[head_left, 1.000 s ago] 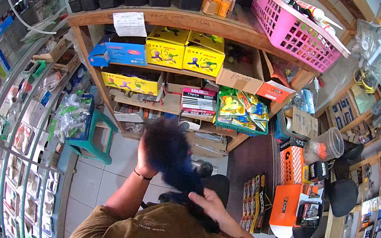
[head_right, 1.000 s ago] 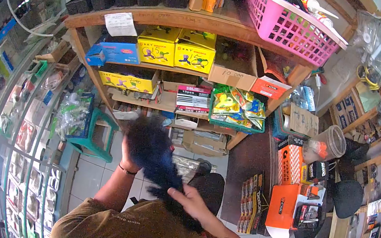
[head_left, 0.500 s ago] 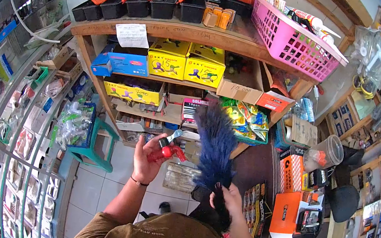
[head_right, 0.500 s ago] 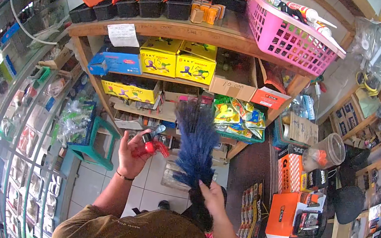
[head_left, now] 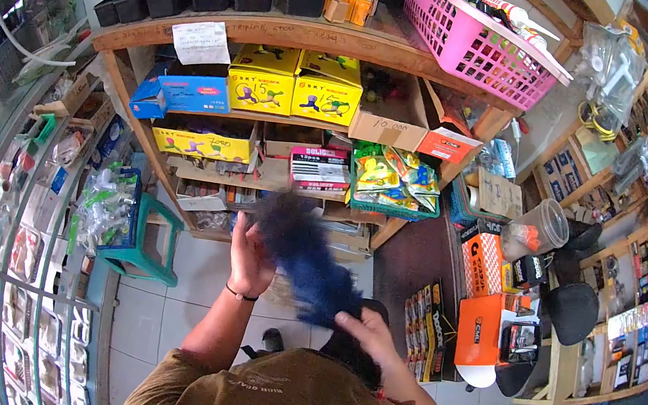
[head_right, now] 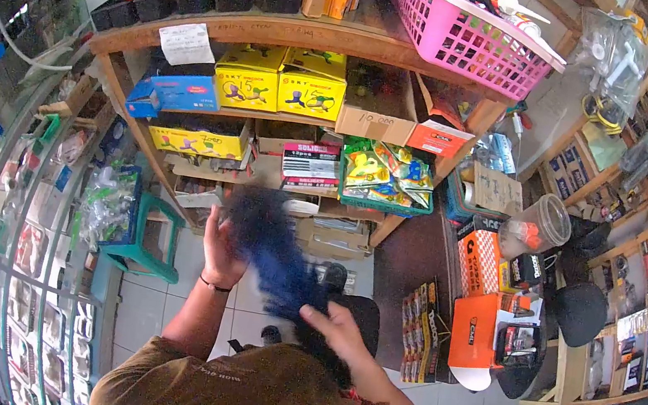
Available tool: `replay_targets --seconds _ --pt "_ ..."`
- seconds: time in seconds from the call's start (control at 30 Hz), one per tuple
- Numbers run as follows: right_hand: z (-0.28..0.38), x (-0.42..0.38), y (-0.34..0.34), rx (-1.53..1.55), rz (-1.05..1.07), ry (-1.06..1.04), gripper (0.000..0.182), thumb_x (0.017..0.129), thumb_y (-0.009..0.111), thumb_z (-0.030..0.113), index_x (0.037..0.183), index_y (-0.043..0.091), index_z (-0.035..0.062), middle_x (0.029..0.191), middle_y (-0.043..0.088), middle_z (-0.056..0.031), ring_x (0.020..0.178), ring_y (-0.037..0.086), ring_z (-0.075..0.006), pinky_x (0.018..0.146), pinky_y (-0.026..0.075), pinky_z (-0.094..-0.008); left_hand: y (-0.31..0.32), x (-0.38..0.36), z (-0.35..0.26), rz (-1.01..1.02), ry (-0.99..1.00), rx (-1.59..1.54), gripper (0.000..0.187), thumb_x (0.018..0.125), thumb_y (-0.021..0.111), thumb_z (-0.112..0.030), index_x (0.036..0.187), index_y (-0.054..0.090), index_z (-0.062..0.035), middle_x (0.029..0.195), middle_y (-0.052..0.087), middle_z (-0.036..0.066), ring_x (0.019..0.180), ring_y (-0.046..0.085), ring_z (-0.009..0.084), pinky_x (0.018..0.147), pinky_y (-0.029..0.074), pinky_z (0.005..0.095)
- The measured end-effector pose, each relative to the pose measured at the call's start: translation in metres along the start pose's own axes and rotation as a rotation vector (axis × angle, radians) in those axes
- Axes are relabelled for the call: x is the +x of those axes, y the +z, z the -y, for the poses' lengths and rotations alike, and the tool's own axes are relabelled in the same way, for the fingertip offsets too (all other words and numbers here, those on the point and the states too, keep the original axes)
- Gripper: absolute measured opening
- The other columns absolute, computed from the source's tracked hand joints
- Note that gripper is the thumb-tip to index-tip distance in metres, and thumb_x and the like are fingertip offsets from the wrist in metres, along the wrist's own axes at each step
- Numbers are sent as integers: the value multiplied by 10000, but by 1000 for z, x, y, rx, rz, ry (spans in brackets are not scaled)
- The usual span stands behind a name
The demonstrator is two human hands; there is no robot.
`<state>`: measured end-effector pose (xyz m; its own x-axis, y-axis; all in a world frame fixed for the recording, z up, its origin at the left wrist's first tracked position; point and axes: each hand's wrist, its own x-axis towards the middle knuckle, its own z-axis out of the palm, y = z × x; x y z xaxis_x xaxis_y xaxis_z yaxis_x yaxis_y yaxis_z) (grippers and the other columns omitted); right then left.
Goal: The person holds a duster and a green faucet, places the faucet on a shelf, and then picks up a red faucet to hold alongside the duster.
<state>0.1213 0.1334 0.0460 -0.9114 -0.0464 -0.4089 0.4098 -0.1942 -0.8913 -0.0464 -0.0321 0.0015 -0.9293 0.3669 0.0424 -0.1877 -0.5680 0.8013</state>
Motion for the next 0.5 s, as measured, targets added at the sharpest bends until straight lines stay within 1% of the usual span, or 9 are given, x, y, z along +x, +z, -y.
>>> replay_targets --seconds 0.03,0.1,0.17,0.2,0.23,0.3,0.37,0.43,0.5 --pt "4 -2 -3 144 -22 17 264 849 534 238 997 564 21 867 589 4 767 514 -68 699 419 -228 4 -6 -12 90 -202 -546 420 849 476 -335 1171 421 -71 952 559 70 874 517 183 849 364 325" --pt "12 -15 19 -126 -60 -41 236 850 537 221 976 572 25 830 579 22 755 496 -58 687 410 -219 8 -4 -2 73 -231 -546 387 852 475 -318 1154 431 -79 953 553 69 869 515 175 852 369 330" --pt "-30 -14 27 -44 102 -123 266 839 554 253 965 577 20 810 570 23 753 484 -56 689 402 -214 1 7 36 22 124 432 633 829 345 -551 1160 444 -22 919 576 92 850 554 178 631 457 265" --pt "-13 -24 26 -165 -1 -73 290 825 572 282 947 582 19 805 564 21 725 481 -57 666 403 -213 10 2 16 220 6 -113 609 825 365 -544 1129 478 -29 920 577 97 847 552 200 654 455 288" --pt "-5 -27 12 -314 -83 85 284 820 579 271 952 583 19 822 577 4 706 504 -66 636 415 -215 19 -5 13 17 9 -403 632 827 362 -544 1145 454 -7 946 559 144 867 545 241 703 455 341" --pt "-3 -35 -4 47 -250 -20 241 819 579 256 907 588 32 805 586 0 675 515 -68 590 416 -220 16 -14 2 141 -232 -513 632 828 371 -535 1142 453 8 961 558 157 886 542 250 735 448 369" --pt "11 -40 -3 275 -384 -118 215 818 576 219 908 579 24 808 604 -22 684 544 -79 594 435 -230 25 -19 -4 155 -200 -465 632 833 365 -528 1138 454 18 989 559 152 902 543 242 732 452 355" --pt "4 -37 -5 278 -379 -133 232 807 583 198 941 564 10 825 614 -40 693 564 -93 624 459 -242 21 -18 3 154 -208 -483 617 839 367 -515 1136 454 18 1017 554 151 900 545 244 730 457 354" --pt "-17 -27 7 -221 -238 -23 332 772 624 239 1001 554 9 879 614 -55 730 576 -107 664 462 -230 14 -16 10 119 -231 -512 626 839 363 -517 1146 446 22 1055 539 166 930 538 259 771 450 370"
